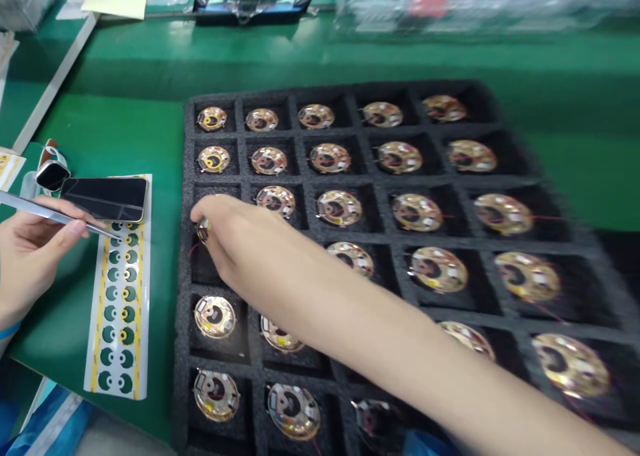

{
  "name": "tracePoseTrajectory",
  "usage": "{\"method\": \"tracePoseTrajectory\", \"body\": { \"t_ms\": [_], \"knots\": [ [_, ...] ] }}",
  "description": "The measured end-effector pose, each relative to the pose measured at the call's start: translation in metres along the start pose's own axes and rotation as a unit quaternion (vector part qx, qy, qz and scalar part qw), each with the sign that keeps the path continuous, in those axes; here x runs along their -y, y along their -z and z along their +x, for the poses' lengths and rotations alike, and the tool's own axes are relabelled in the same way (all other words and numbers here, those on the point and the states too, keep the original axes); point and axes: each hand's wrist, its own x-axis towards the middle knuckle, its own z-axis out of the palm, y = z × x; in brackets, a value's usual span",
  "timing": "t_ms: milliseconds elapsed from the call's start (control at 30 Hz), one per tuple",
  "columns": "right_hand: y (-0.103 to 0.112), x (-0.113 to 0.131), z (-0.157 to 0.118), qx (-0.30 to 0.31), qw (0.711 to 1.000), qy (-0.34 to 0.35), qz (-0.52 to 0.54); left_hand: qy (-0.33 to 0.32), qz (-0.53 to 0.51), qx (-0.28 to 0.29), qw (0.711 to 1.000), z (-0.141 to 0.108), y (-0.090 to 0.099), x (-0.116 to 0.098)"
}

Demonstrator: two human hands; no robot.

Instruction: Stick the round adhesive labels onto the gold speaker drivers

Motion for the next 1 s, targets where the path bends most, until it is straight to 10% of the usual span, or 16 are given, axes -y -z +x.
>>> {"method": "tracePoseTrajectory", "body": {
  "t_ms": [300, 567, 1000],
  "knots": [
    [0.004, 0.016, 0.007, 0.116, 0.987, -0.107, -0.036, -0.006, 0.014, 0.033, 0.999, 0.002, 0.001, 0.007],
    [-0.006, 0.022, -0.039, -0.113, 0.959, 0.079, -0.246, 0.001, 0.011, 0.037, 0.999, 0.001, 0.006, 0.010],
    [-0.041, 0.009, -0.081, -0.125, 0.974, 0.091, -0.163, 0.079, -0.071, 0.181, 0.978, -0.014, -0.014, -0.008]
  ]
}}
